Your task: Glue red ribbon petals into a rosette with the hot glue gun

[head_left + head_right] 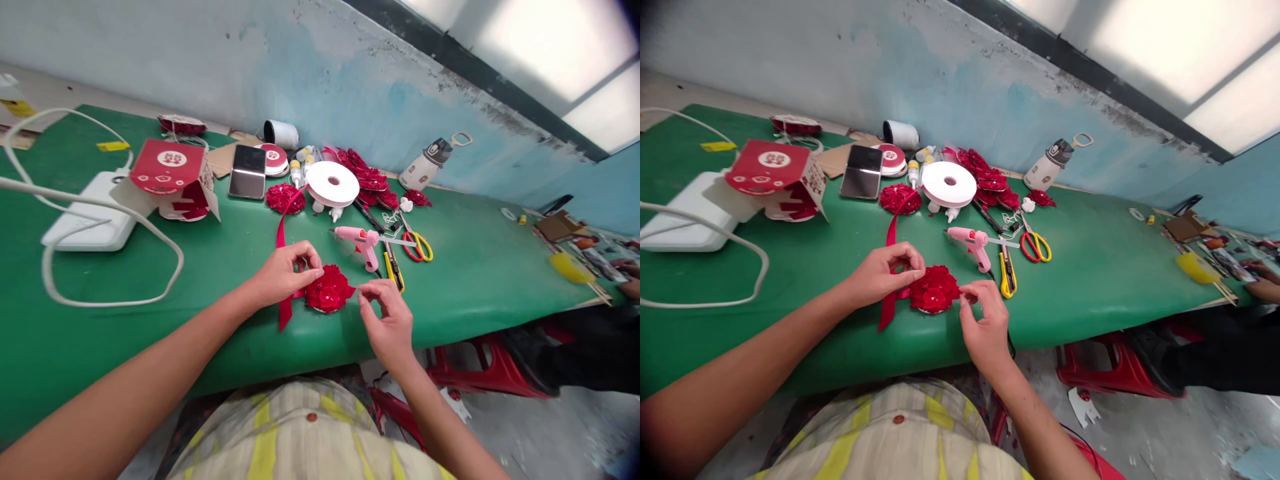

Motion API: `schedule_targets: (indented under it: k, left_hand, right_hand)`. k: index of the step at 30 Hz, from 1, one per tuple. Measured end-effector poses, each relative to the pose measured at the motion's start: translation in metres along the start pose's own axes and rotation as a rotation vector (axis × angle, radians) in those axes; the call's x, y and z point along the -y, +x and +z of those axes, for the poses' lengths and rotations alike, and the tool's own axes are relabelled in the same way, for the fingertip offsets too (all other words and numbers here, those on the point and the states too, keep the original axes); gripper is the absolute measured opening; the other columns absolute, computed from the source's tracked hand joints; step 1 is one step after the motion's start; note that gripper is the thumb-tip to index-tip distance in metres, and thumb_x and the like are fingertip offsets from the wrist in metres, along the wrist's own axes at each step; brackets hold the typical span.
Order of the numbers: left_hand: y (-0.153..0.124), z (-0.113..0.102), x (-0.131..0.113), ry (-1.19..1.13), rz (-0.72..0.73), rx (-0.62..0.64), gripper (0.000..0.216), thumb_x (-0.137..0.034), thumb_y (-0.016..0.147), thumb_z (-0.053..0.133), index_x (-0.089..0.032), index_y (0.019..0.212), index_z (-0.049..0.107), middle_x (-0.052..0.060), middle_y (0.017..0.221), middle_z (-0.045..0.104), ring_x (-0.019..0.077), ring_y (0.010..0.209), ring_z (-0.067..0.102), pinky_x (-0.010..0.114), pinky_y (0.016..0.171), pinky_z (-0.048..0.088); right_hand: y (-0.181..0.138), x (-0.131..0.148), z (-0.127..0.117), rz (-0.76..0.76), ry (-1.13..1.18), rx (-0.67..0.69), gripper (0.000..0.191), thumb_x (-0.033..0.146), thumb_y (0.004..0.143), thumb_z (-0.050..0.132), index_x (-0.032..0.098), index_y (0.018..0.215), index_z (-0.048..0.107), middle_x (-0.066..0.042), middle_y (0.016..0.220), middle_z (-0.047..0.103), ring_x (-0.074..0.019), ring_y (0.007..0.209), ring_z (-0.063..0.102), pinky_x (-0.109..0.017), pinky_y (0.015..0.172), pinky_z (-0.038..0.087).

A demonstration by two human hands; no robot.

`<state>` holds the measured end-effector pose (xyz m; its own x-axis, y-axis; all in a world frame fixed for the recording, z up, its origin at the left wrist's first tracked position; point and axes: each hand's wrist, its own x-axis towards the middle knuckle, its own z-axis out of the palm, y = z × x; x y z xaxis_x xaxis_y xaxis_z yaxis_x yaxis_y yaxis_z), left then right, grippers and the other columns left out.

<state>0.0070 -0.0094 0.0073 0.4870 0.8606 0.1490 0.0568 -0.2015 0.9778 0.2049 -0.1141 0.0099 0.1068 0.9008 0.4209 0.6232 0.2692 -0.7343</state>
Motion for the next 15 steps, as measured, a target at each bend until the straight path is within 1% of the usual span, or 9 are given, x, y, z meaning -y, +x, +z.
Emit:
schedule_targets:
  k: [3, 5, 8, 10, 11, 13, 15]
  left_hand:
    - [0.003, -0.003, -0.002, -0.097, -0.109, -0.068, 0.021, -0.032, 0.074, 0.07, -0.016, 0.074, 0.057, 0.002, 0.071, 0.065, 0.0136, 0.064, 0.06, 0.026, 0.062, 0.049]
    - [0.003, -0.003, -0.003, -0.131, -0.157, -0.082, 0.022, -0.034, 0.073, 0.071, -0.015, 0.074, 0.059, 0.002, 0.066, 0.066, 0.0137, 0.061, 0.06, 0.026, 0.059, 0.049]
    - [0.002, -0.003, -0.003, -0.096, -0.184, -0.051, 0.024, -0.036, 0.076, 0.069, -0.014, 0.071, 0.062, 0.002, 0.061, 0.066, 0.0127, 0.056, 0.059, 0.024, 0.055, 0.047]
    - [0.0, -0.001, -0.002, -0.048, -0.184, -0.014, 0.026, -0.038, 0.079, 0.066, -0.014, 0.069, 0.062, 0.0, 0.056, 0.063, 0.011, 0.05, 0.055, 0.022, 0.051, 0.044]
    - [0.0, 0.001, -0.002, -0.022, -0.176, 0.007, 0.026, -0.038, 0.08, 0.065, -0.015, 0.069, 0.061, 0.0, 0.056, 0.063, 0.0103, 0.048, 0.054, 0.022, 0.049, 0.043]
    - [-0.002, 0.004, -0.003, 0.024, -0.149, 0.045, 0.023, -0.036, 0.082, 0.062, -0.015, 0.074, 0.062, 0.001, 0.062, 0.066, 0.0108, 0.052, 0.056, 0.022, 0.052, 0.044]
    - [-0.002, 0.008, -0.005, 0.073, -0.097, 0.09, 0.018, -0.032, 0.084, 0.06, -0.016, 0.09, 0.065, 0.002, 0.077, 0.072, 0.0135, 0.066, 0.062, 0.025, 0.063, 0.049]
  right_hand:
    - [0.0, -0.005, -0.012, 0.069, 0.053, -0.074, 0.01, 0.018, 0.085, 0.059, 0.02, 0.094, 0.065, -0.003, 0.084, 0.058, -0.0156, 0.075, 0.057, -0.029, 0.068, 0.049]
    - [0.002, -0.014, -0.025, 0.13, 0.063, -0.12, 0.009, 0.024, 0.085, 0.061, 0.019, 0.092, 0.065, -0.001, 0.08, 0.058, -0.0145, 0.07, 0.058, -0.027, 0.064, 0.049]
    - [0.009, -0.04, -0.049, 0.22, -0.083, -0.156, 0.019, 0.035, 0.087, 0.059, 0.017, 0.09, 0.065, 0.001, 0.07, 0.058, -0.0122, 0.056, 0.054, -0.025, 0.055, 0.046]
    - [0.016, -0.061, -0.065, 0.238, -0.226, -0.167, 0.026, 0.04, 0.088, 0.055, 0.016, 0.092, 0.065, 0.003, 0.061, 0.053, -0.0113, 0.049, 0.047, -0.025, 0.049, 0.042]
    - [0.02, -0.071, -0.071, 0.236, -0.267, -0.158, 0.028, 0.04, 0.088, 0.055, 0.015, 0.095, 0.065, 0.004, 0.059, 0.051, -0.0117, 0.049, 0.046, -0.025, 0.05, 0.042]
    - [0.026, -0.087, -0.079, 0.217, -0.318, -0.093, 0.031, 0.039, 0.086, 0.056, 0.014, 0.1, 0.067, 0.001, 0.064, 0.054, -0.013, 0.054, 0.049, -0.027, 0.055, 0.045]
    - [0.032, -0.097, -0.081, 0.195, -0.371, -0.001, 0.034, 0.039, 0.083, 0.057, 0.014, 0.102, 0.068, -0.004, 0.078, 0.059, -0.0148, 0.062, 0.054, -0.03, 0.063, 0.048]
